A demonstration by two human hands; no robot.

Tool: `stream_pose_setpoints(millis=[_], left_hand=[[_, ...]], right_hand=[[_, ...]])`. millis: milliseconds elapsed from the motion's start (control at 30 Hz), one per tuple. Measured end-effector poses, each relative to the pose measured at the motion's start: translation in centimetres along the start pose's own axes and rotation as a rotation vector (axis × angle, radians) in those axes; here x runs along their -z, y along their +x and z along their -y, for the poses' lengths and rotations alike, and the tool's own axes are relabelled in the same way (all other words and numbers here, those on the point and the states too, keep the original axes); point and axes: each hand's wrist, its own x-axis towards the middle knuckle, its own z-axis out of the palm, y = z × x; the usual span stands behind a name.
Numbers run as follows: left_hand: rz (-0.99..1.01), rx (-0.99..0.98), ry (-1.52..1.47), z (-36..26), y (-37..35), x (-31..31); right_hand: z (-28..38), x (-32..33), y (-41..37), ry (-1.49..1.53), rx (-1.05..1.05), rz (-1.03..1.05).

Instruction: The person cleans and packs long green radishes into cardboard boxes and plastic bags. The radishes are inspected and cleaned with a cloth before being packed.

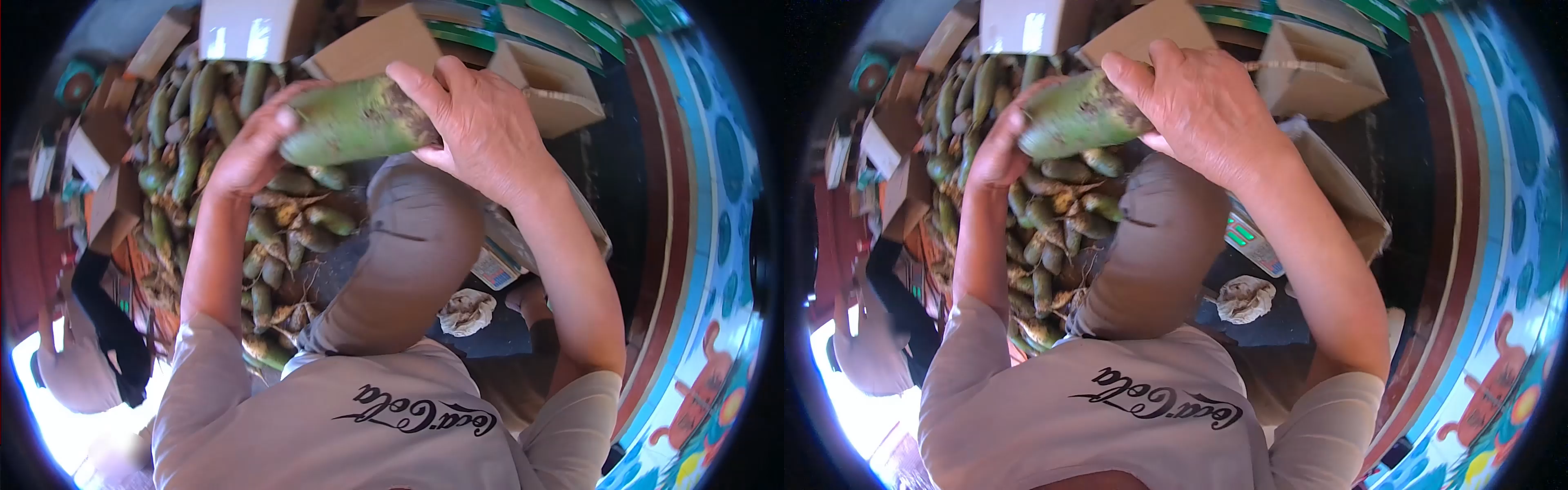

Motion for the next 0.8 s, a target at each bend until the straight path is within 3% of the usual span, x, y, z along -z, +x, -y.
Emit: stream_pose_setpoints(millis=[100,167,200,300,367,400,533,633,700,800], left_hand=[[-0.141,-0.107,-0.286,0.6,2.7,-2.6],[-0.378,0.020,-0.442,0.2,4.1,-4.9],[-0.322,-0.011,-0.334,0.5,4.6,-5.5],[-0.144,-0.077,-0.032,1.1,6.0,-6.7],[-0.030,-0.077,0.144,0.9,6.2,-7.0],[-0.128,-0.064,0.342,1.1,6.2,-6.9],[-0.326,0.002,0.450,5.0,5.1,-2.7],[-0.399,0.084,0.478,8.4,3.5,-0.8],[-0.403,0.219,0.324,9.8,2.5,-0.6],[-0.336,0.260,0.381,11.4,1.1,-0.3]], right_hand=[[-2.5,1.1,-1.7,0.042,-0.112,-0.008],[-3.6,1.5,-2.9,0.119,-0.171,-0.064],[-4.0,2.1,-3.5,0.147,-0.242,0.013],[-5.3,3.0,-6.9,0.257,-0.334,-0.097],[-6.4,4.5,-10.2,0.360,-0.503,-0.042],[-6.8,5.5,-12.0,0.412,-0.565,-0.023],[-7.6,7.9,-17.9,0.441,-0.819,0.167],[-7.8,5.1,-21.7,0.318,-1.011,0.439],[-7.9,1.9,-23.6,0.323,-0.975,0.518],[-7.7,-1.9,-24.6,0.337,-0.947,0.606]])
